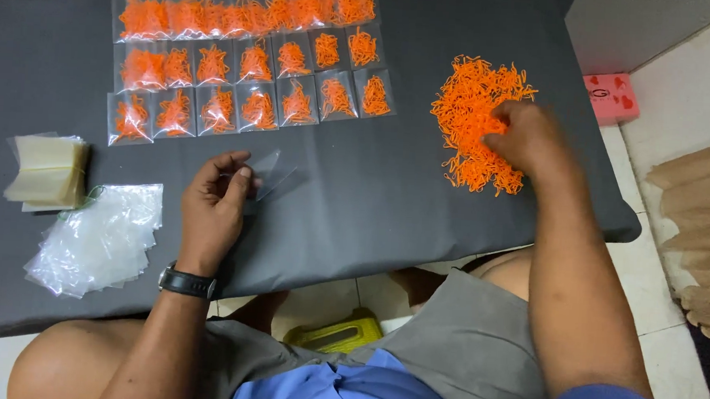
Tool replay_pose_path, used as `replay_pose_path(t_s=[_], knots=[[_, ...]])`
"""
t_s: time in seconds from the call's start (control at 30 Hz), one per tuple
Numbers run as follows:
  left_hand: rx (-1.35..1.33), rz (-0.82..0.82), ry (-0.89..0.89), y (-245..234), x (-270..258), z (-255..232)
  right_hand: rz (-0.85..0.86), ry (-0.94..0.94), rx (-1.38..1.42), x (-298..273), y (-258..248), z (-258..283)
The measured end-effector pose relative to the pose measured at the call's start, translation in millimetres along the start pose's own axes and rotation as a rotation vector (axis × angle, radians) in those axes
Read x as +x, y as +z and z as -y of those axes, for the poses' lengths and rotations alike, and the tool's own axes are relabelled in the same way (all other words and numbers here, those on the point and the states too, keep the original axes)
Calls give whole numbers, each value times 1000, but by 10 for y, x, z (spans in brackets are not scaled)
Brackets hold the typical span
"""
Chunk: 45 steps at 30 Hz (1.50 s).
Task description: Manually packaging small orange rubber bands into small clear plastic bags on a table.
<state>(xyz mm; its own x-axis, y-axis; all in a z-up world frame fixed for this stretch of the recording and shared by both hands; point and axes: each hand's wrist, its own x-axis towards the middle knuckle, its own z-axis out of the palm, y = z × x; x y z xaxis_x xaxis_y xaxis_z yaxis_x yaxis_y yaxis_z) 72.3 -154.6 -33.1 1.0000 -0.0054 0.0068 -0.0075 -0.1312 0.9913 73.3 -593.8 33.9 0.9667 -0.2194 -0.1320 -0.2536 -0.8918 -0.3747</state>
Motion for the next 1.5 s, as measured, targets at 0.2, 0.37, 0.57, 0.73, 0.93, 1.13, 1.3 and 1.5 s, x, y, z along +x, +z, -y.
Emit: replay_pose_path(t_s=[0.2, 0.37, 0.57, 0.73, 0.93, 1.13, 1.3, 1.5], knots=[[8, -11, 39, -19, -9, 48, -104, -23, -16, 104, 124, -68], [-15, -6, 47, -12, -24, 59, -212, -73, -17, 397, 264, -611], [2, -9, 37, -9, -25, 54, -149, -20, 64, 351, 123, -623], [19, -13, 45, 2, -34, 2, -234, -9, 87, 923, 416, -1131], [4, 18, 11, -23, -56, -63, -113, 203, 335, 873, 406, -630], [30, 16, 22, 7, -15, -43, -58, 0, 209, 793, 335, -508], [3, 3, 40, 0, 7, 73, -276, -225, 90, 757, 374, -582], [5, -16, 66, 23, -6, 39, -221, -145, 29, 226, 98, -138]])
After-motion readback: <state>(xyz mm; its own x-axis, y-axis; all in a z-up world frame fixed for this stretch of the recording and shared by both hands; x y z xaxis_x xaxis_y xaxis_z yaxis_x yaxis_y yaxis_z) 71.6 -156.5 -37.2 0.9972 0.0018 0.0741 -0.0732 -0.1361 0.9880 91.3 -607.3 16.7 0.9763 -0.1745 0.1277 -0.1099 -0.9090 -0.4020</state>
